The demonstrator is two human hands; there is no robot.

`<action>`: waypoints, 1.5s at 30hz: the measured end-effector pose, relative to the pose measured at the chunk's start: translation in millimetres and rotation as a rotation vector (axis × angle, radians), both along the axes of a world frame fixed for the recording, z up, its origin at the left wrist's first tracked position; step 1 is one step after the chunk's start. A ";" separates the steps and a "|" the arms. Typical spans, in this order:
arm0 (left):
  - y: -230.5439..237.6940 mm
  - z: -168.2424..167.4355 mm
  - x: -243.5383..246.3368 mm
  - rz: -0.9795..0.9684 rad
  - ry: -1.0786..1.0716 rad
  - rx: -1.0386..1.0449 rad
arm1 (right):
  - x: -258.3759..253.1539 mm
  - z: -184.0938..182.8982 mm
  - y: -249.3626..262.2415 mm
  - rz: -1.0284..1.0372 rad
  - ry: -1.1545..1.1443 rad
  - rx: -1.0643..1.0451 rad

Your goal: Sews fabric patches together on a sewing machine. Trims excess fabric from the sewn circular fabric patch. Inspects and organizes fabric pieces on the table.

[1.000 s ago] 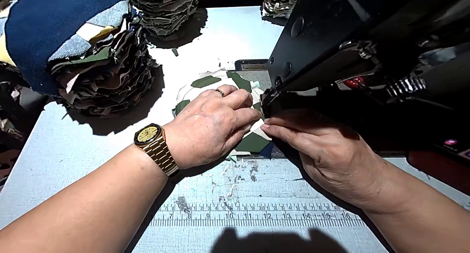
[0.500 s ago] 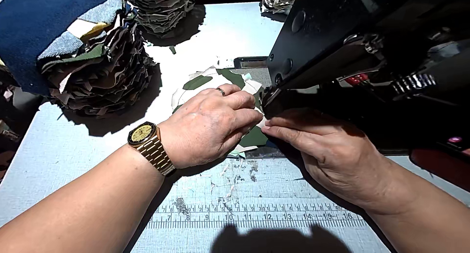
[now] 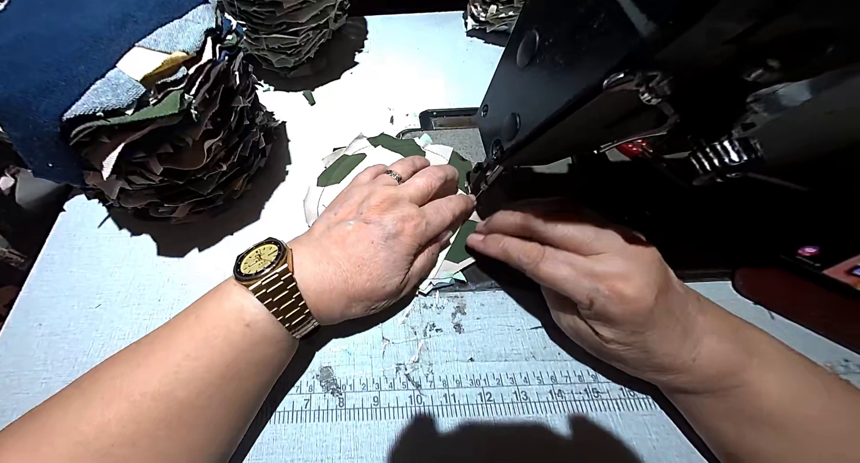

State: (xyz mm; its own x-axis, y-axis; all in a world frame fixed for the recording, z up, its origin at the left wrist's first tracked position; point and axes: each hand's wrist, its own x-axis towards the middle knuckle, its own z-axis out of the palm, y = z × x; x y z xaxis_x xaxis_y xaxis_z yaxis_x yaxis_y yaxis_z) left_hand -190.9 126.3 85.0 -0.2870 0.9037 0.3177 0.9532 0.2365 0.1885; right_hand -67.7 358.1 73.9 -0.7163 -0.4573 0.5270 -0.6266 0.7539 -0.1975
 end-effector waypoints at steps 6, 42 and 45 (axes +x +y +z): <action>-9.3 3.6 -15.7 -0.157 -0.076 0.011 | -1.3 -2.9 -0.6 0.038 -0.051 0.010; 3.8 -6.8 -3.7 0.031 -0.008 -0.050 | 7.5 14.9 6.4 -0.029 -0.348 -0.045; 2.3 -8.5 -4.9 0.036 -0.020 -0.061 | 10.3 19.0 6.6 -0.033 -0.396 -0.067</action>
